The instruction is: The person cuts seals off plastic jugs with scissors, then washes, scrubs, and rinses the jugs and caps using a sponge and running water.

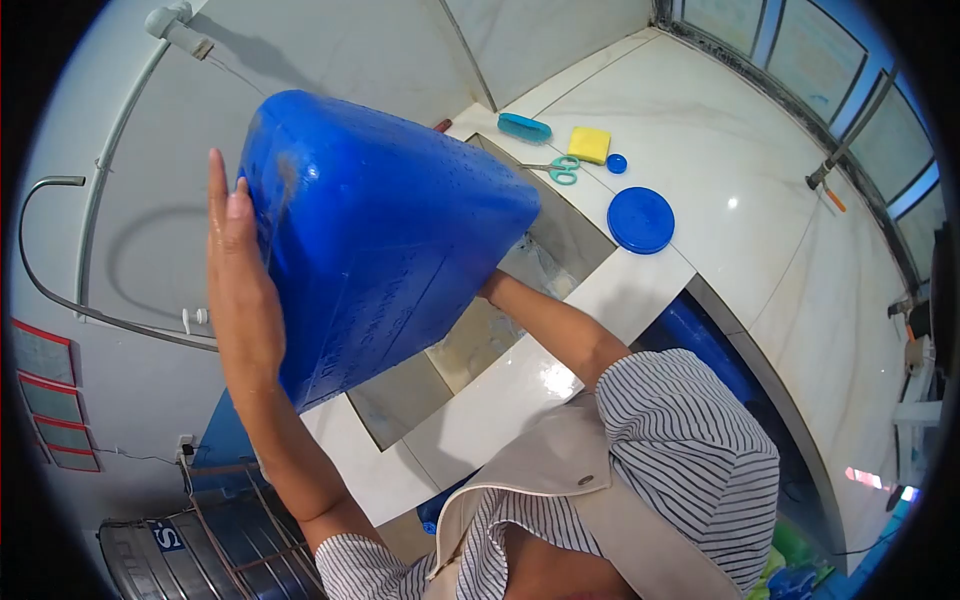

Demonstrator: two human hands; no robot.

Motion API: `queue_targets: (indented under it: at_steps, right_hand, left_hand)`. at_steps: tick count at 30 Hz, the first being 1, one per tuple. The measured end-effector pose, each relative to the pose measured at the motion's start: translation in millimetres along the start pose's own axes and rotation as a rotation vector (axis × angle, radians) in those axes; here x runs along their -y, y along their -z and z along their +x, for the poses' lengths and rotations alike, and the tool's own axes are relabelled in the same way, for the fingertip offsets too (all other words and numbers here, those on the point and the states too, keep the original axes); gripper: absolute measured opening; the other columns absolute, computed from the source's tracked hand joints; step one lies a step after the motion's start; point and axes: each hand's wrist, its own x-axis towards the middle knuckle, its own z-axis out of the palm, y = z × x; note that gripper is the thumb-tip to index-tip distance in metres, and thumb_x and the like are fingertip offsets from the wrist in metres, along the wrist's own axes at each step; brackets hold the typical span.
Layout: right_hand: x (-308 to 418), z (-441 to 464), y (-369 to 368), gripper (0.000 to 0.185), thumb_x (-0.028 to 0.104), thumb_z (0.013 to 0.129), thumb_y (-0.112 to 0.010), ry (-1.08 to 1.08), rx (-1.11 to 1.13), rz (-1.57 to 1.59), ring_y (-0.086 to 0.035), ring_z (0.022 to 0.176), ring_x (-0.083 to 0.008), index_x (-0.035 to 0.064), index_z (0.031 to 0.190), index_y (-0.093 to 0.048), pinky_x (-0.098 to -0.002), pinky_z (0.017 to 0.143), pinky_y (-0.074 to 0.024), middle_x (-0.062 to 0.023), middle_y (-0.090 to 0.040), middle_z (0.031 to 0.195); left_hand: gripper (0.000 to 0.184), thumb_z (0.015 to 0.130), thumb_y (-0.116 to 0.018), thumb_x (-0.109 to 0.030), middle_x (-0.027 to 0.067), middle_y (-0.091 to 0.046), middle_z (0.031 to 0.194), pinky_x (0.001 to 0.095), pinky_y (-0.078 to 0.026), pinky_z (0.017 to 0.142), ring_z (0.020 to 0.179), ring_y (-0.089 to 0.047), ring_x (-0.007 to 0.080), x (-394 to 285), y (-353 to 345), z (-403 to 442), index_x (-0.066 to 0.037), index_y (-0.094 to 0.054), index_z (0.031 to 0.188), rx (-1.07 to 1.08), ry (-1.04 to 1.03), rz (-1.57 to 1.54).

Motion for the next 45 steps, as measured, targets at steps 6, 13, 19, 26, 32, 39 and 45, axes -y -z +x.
queue_targets:
  at_steps: [6,13,19,26,32,39,45]
  right_hand:
    - [64.2,4.5,57.5,0.043,0.031,0.074,-0.063,0.007,-0.096,-0.024,-0.063,0.088,-0.0333,0.0039,0.108,-0.060,-0.0431,0.076,-0.0489,-0.0175,-0.065,0.098]
    - [156.2,-29.2,6.9,0.043,0.024,0.070,-0.064,0.325,-0.631,-1.151,-0.062,0.080,-0.0337,0.0005,0.106,-0.060,-0.0437,0.068,-0.0477,-0.0186,-0.064,0.087]
    - [137.5,-48.7,-6.4,0.055,0.045,0.075,-0.062,0.407,-0.409,-1.420,-0.062,0.077,-0.0343,0.0012,0.109,-0.059,-0.0445,0.069,-0.0473,-0.0178,-0.064,0.086]
    - [86.9,-39.8,115.6,0.044,0.028,0.085,-0.056,0.361,-0.460,-0.838,-0.057,0.101,-0.0300,0.0050,0.122,-0.050,-0.0393,0.087,-0.0443,-0.0163,-0.057,0.113]
    - [-0.7,-17.5,73.6,0.047,0.028,0.094,-0.042,0.167,0.051,0.338,-0.043,0.119,-0.0279,0.0031,0.134,-0.035,-0.0388,0.099,-0.0372,-0.0137,-0.043,0.132]
    - [-72.8,-2.6,44.8,0.048,0.031,0.095,-0.038,-0.019,-0.002,0.508,-0.040,0.121,-0.0301,0.0036,0.134,-0.035,-0.0404,0.102,-0.0341,-0.0146,-0.041,0.133]
    - [-62.4,-7.8,28.1,0.045,0.032,0.094,-0.039,0.044,-0.054,0.334,-0.042,0.119,-0.0284,0.0051,0.131,-0.039,-0.0392,0.101,-0.0347,-0.0137,-0.044,0.130]
  left_hand:
    - [0.060,0.093,-0.035,-0.048,0.0238,-0.044,0.132,0.0369,-0.025,0.106,0.123,-0.042,0.0285,75.3,74.8,-0.7,-0.008,-0.035,0.138,-0.054,0.182,0.001]
    - [0.058,0.077,-0.067,-0.036,0.0189,-0.057,0.115,0.0373,-0.038,0.095,0.109,-0.052,0.0312,94.9,-30.9,-26.3,-0.001,-0.051,0.121,0.222,-0.117,0.324]
    - [0.052,0.079,-0.064,-0.036,0.0201,-0.060,0.100,0.0419,-0.042,0.086,0.093,-0.056,0.0373,148.9,-96.3,-66.1,0.000,-0.055,0.115,0.448,-0.069,0.450]
    - [0.035,0.088,-0.053,-0.026,0.0084,-0.063,0.099,0.0268,-0.044,0.076,0.090,-0.057,0.0147,313.0,80.4,-122.5,0.001,-0.059,0.111,-0.755,0.643,-0.137]
    - [0.016,0.079,-0.056,-0.018,0.0115,-0.050,0.081,0.0323,-0.044,0.057,0.063,-0.049,0.0191,453.1,129.9,-204.2,-0.007,-0.050,0.089,-1.071,1.071,-0.688]
    - [0.016,0.084,-0.044,-0.016,0.0136,-0.051,0.070,0.0306,-0.050,0.063,0.060,-0.053,0.0222,465.5,103.4,-172.0,0.000,-0.046,0.084,-1.204,1.050,-1.202]
    - [0.011,0.086,-0.037,-0.008,0.0184,-0.056,0.080,0.0293,-0.050,0.056,0.060,-0.054,0.0225,524.4,182.0,-178.6,0.001,-0.042,0.083,-0.904,0.747,-1.310]
